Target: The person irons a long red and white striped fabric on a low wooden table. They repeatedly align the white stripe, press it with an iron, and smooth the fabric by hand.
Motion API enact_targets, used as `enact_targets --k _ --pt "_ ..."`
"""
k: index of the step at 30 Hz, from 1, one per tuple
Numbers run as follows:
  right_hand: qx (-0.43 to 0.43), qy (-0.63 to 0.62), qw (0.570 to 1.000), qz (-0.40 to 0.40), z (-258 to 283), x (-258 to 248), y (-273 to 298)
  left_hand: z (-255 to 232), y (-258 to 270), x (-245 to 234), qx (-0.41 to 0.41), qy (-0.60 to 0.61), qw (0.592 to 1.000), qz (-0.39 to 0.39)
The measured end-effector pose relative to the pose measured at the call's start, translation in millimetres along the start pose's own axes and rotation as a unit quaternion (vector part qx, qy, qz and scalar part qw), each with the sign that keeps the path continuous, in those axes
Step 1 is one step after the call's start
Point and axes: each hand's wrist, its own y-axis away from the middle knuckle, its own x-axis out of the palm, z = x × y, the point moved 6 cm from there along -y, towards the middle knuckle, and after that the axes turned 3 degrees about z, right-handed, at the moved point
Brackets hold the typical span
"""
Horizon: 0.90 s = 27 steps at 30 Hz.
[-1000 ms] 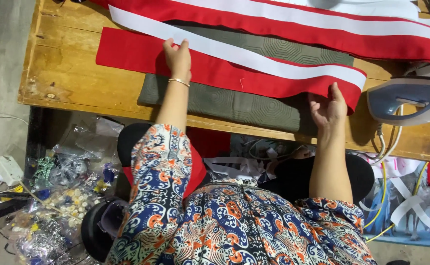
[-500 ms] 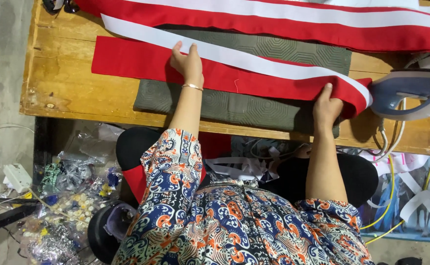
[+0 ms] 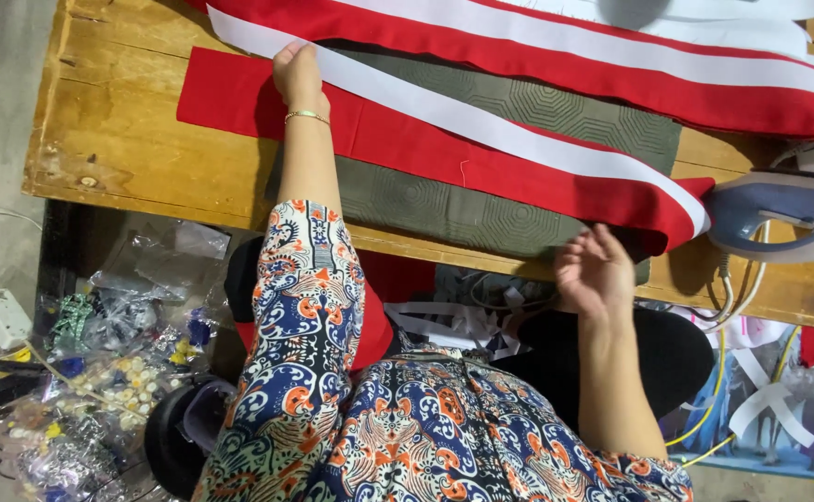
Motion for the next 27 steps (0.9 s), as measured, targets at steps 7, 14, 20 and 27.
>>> enact_targets --k 7,14,20,27 --pt "-0.393 0.588 0.702 0.091 1.5 101.0 -52.7 15.2 17.5 1.4 0.023 0.036 0.992 -0.116" --pt "-0.234 0.925 0.297 -0.025 -1.4 96.1 -91.1 16.5 33.7 20.2 -0.007 0.004 0.993 -0.119" --pt "-0.192 0.931 0.311 -0.027 -7.6 112.8 -72.0 28.6 -32.5 -1.5 0.140 -0.194 0.956 -0.170" --pt "-0.230 0.929 0.291 -0.014 -7.7 111.7 -75.8 8.6 -23.7 -8.0 0.073 -0.382 0.911 -0.140"
